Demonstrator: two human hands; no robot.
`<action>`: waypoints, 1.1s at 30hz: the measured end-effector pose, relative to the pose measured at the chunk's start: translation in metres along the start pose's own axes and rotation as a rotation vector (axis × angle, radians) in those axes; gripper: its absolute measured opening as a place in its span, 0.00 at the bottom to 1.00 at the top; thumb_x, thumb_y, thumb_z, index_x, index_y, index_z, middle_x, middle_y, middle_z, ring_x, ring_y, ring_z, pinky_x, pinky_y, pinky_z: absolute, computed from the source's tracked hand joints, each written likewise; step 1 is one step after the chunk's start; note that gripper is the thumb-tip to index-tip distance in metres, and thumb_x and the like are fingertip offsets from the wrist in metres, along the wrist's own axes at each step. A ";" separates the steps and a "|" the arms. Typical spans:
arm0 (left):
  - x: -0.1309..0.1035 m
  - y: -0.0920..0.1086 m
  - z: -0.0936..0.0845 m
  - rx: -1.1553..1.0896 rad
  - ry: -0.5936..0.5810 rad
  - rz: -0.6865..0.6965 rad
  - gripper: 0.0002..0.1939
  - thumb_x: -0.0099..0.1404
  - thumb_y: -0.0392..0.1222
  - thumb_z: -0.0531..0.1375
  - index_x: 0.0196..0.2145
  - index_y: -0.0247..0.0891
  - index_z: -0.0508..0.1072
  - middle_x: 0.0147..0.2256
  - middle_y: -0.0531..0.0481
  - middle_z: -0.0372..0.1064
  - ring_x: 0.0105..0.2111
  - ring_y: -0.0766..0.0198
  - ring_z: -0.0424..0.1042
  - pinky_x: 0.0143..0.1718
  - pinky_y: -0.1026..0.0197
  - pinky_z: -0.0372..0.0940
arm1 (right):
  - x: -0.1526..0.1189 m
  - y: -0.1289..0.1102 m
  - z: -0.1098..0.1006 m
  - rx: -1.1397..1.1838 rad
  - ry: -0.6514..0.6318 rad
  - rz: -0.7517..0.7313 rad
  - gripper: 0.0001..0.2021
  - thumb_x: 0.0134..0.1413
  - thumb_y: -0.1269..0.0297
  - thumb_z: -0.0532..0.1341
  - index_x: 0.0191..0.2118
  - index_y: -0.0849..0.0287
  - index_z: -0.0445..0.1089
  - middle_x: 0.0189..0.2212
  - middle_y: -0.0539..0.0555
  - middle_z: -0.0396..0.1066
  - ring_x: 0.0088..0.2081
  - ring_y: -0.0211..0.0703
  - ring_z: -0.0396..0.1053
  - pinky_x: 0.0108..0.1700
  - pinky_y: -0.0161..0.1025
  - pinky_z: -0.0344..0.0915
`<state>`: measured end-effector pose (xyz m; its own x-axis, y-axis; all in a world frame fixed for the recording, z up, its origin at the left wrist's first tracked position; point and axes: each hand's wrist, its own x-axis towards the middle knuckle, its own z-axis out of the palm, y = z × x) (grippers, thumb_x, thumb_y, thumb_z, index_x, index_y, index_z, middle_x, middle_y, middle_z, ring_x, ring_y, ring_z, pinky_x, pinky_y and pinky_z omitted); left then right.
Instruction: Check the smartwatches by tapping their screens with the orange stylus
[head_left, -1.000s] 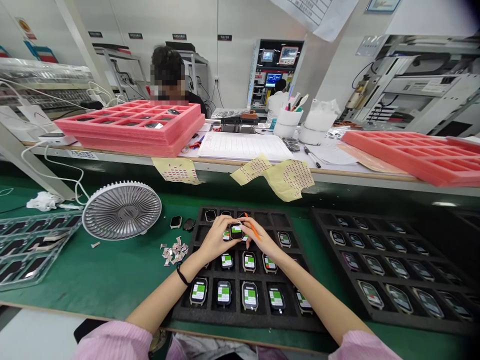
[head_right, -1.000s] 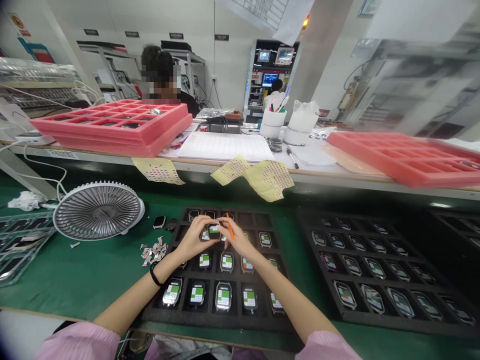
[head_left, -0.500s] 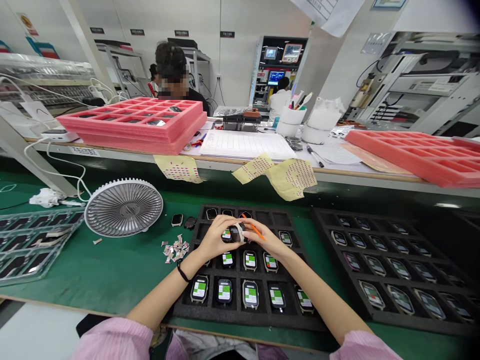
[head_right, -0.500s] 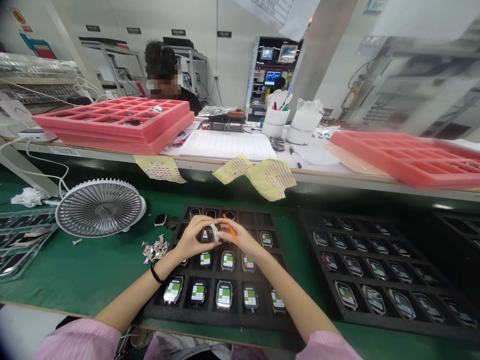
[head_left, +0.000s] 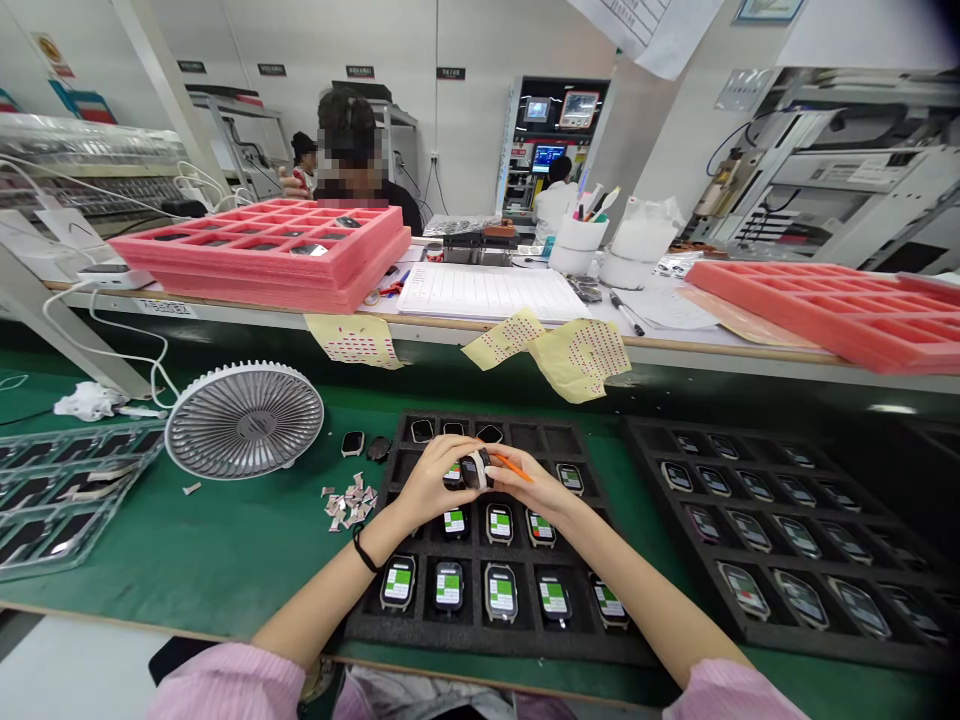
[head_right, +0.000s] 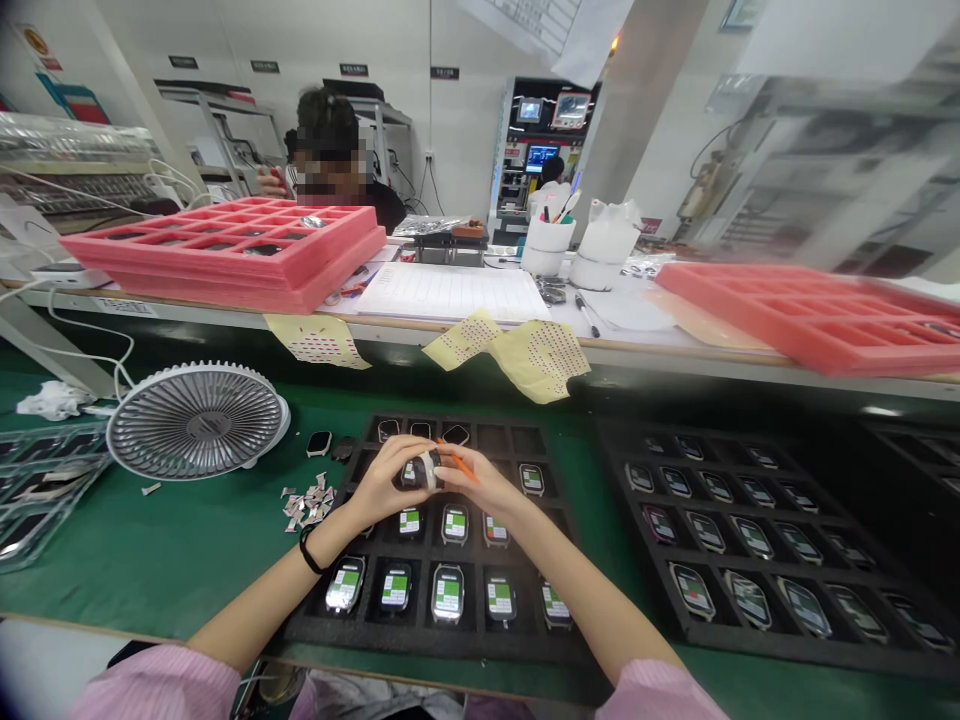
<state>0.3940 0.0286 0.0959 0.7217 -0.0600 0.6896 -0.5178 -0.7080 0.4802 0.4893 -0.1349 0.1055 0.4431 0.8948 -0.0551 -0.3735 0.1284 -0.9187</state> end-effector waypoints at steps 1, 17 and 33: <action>0.000 0.000 0.000 0.006 -0.006 -0.005 0.25 0.56 0.34 0.63 0.51 0.40 0.67 0.47 0.42 0.69 0.48 0.53 0.67 0.49 0.49 0.62 | 0.000 0.001 0.000 -0.002 0.009 0.000 0.17 0.45 0.63 0.69 0.43 0.56 0.73 0.37 0.52 0.73 0.39 0.39 0.70 0.41 0.37 0.68; -0.002 -0.002 0.004 -0.037 0.010 -0.009 0.25 0.54 0.34 0.64 0.50 0.42 0.69 0.47 0.44 0.72 0.48 0.53 0.68 0.50 0.48 0.63 | 0.001 0.005 0.013 -0.178 0.090 -0.142 0.20 0.42 0.58 0.70 0.44 0.54 0.71 0.38 0.52 0.74 0.42 0.44 0.71 0.47 0.42 0.65; -0.004 -0.004 0.003 -0.104 0.051 -0.339 0.25 0.54 0.40 0.66 0.50 0.39 0.70 0.46 0.44 0.74 0.43 0.54 0.74 0.45 0.55 0.69 | -0.013 -0.012 0.002 -0.296 0.404 -0.429 0.28 0.56 0.40 0.51 0.25 0.58 0.76 0.19 0.57 0.72 0.24 0.48 0.71 0.29 0.47 0.69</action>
<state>0.3945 0.0291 0.0895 0.8382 0.2029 0.5063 -0.2985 -0.6062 0.7372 0.4861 -0.1468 0.1178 0.7953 0.5522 0.2501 0.1182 0.2634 -0.9574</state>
